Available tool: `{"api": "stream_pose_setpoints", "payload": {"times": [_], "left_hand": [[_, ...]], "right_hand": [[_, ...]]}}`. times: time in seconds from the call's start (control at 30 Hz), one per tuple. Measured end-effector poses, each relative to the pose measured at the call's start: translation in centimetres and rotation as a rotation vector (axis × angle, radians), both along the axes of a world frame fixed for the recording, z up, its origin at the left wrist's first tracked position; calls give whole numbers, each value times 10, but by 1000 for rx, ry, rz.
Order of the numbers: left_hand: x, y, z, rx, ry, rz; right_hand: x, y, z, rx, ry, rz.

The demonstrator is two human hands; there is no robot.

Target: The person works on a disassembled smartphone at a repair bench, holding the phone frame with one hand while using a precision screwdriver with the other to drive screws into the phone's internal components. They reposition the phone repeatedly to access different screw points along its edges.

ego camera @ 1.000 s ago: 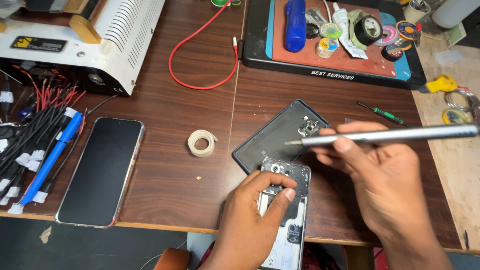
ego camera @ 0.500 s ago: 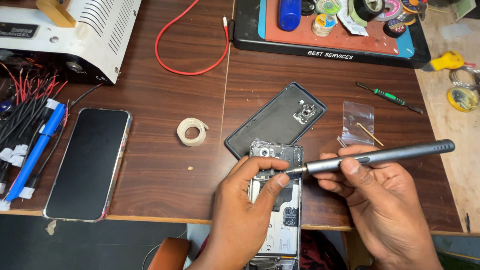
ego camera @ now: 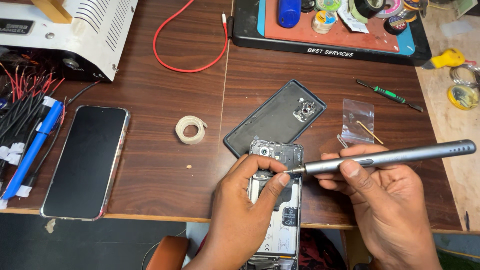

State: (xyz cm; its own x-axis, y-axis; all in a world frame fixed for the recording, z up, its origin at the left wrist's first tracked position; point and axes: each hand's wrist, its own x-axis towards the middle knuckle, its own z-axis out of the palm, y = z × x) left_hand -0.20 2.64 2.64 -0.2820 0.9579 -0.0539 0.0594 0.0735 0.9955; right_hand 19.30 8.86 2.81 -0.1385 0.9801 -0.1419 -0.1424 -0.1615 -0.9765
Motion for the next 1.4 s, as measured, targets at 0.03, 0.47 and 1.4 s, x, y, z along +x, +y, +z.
{"api": "stream_pose_setpoints", "payload": {"times": [0.03, 0.47, 1.4], "left_hand": [[0, 0, 0, -26, -11, -1], [0, 0, 4, -115, -35, -4], [2, 1, 10, -157, -115, -9]], "right_hand": [[0, 0, 1, 6, -8, -3], [0, -5, 1, 91, -13, -13], [-16, -41, 33, 557, -717, -70]]}}
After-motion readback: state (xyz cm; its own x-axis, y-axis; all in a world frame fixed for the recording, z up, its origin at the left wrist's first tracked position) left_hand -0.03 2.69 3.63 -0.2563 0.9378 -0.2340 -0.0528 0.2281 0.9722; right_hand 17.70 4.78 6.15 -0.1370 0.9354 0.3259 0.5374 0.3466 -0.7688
